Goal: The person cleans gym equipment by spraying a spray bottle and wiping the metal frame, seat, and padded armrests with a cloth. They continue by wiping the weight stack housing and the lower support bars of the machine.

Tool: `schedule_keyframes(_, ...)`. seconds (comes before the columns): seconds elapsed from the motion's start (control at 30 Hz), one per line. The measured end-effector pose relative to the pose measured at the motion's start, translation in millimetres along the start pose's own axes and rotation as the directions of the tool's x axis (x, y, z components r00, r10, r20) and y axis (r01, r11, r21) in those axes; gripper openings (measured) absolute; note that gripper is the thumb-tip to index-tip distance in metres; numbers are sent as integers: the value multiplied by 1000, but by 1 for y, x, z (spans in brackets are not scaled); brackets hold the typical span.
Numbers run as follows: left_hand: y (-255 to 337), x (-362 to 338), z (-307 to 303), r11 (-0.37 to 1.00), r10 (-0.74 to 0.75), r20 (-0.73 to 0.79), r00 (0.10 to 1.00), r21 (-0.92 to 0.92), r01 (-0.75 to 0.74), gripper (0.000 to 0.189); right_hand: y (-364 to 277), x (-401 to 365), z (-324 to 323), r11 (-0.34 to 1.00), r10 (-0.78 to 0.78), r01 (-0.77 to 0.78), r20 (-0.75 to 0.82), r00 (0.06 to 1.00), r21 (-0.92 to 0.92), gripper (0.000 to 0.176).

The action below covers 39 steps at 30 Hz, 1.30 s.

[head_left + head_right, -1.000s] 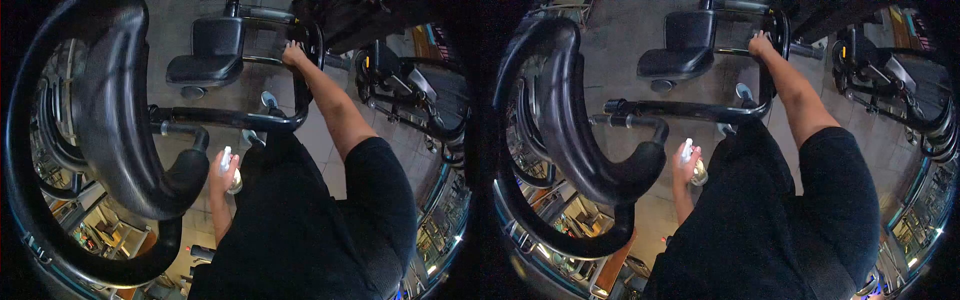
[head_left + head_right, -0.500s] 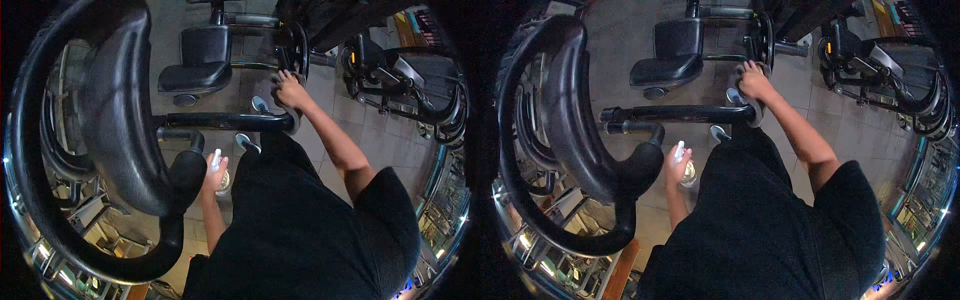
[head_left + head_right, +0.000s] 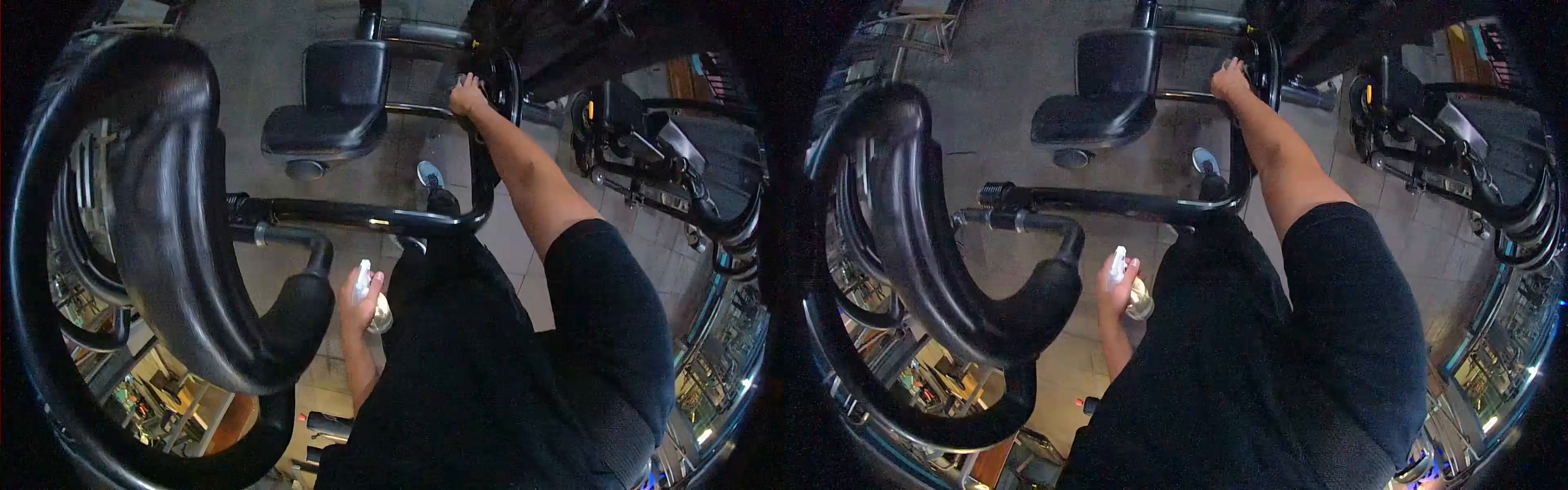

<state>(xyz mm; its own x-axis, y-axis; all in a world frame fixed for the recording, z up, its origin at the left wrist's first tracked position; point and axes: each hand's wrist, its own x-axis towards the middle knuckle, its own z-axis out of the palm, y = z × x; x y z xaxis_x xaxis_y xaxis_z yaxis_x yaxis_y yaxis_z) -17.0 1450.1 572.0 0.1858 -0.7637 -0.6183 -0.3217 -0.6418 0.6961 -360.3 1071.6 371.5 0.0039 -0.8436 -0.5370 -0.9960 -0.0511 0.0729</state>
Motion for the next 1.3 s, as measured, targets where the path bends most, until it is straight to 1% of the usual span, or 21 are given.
schedule_keyframes(0.03, 0, -1, -1, 998, -35, 25, 999, -56, 36, 18, 2, -15, -1, 999, 15, -15, 12, 1000, 45, 50)
schedule_keyframes(0.1, 0, 1, -3, 998, -4, 41, 999, -55, 6, 18, 10, -16, 39, 996, 49, -26, -297, 954, 84, 47)
schedule_keyframes(0.13, -1, -1, -4, 998, 11, 50, 999, -61, -8, 18, 13, -43, 15, 978, -192, 196, -69, 979, 66, 43)
schedule_keyframes(0.17, 0, -4, -6, 998, 13, 62, 998, -56, -10, 18, 12, -77, -10, 908, -418, 406, 159, 894, 104, 40)
schedule_keyframes(0.23, 4, -3, -9, 990, 22, 105, 994, -144, -6, 18, 3, -159, -40, 770, -629, 638, 189, 754, 20, 41)
schedule_keyframes(0.33, -3, 3, -12, 992, 23, 125, 992, -128, -7, 19, 8, -245, -35, 834, -543, 526, 84, 836, 167, 40)
schedule_keyframes(0.4, -9, 8, -13, 990, 37, 147, 989, -143, -15, 19, 12, -275, -45, 755, -312, 354, -172, 934, 551, 44)
schedule_keyframes(0.5, -6, 10, -15, 999, 21, 133, 991, -44, -16, 20, 16, -236, -34, 814, -379, 391, -116, 918, 431, 45)
schedule_keyframes(0.53, -4, 9, -15, 999, 19, 135, 991, -41, -14, 20, 21, -216, -37, 793, -580, 588, -100, 809, 160, 48)
schedule_keyframes(0.57, -3, 7, -16, 999, 25, 132, 991, -51, -18, 20, 19, -189, -37, 867, -418, 391, 23, 908, 309, 50)
schedule_keyframes(0.77, -2, -2, -7, 997, -1, 26, 1000, -78, 3, 21, 10, -56, -31, 954, -296, 267, 289, 911, 134, 54)
schedule_keyframes(0.9, -3, -1, 0, 997, -69, -9, 998, -46, 69, 21, 19, -9, -8, 883, -453, 469, 290, 843, 17, 48)
schedule_keyframes(0.93, -7, -1, 1, 982, -81, 21, 996, -168, 83, 20, 18, -6, -8, 862, -485, 507, 286, 826, -3, 47)
schedule_keyframes(1.0, -7, -3, 0, 982, -70, 34, 997, -176, 75, 19, 21, -12, -5, 599, -712, 792, 373, 595, -120, 42)
schedule_keyframes(1.03, -6, -2, -2, 981, -49, 45, 998, -185, 57, 18, 21, -42, -18, 608, -707, 785, 371, 603, -117, 42)
schedule_keyframes(1.07, -24, 3, -3, 987, -14, 39, 999, -159, 20, 18, 17, -97, -48, 739, -653, 674, 248, 716, -1, 39)
schedule_keyframes(1.13, -17, 6, -15, 998, 30, 102, 994, -66, -23, 18, 17, -146, -45, 756, -654, 647, 68, 754, 95, 34)
schedule_keyframes(1.17, -10, 9, -17, 997, 72, 157, 985, 19, -76, 18, 17, -177, -49, 839, -526, 499, 86, 846, 220, 35)
schedule_keyframes(1.23, -10, 10, -19, 991, 121, 152, 981, -82, -109, 18, 32, -225, -24, 764, -564, 622, -289, 773, 173, 40)
schedule_keyframes(1.27, -23, 17, -24, 983, 180, 180, 967, -4, -182, 23, 27, -249, -9, 768, -557, 615, -289, 779, 178, 40)
schedule_keyframes(1.3, -29, 25, -26, 964, 240, 206, 949, 66, -259, 28, 17, -277, -2, 529, -147, 433, -424, 894, 730, 44)
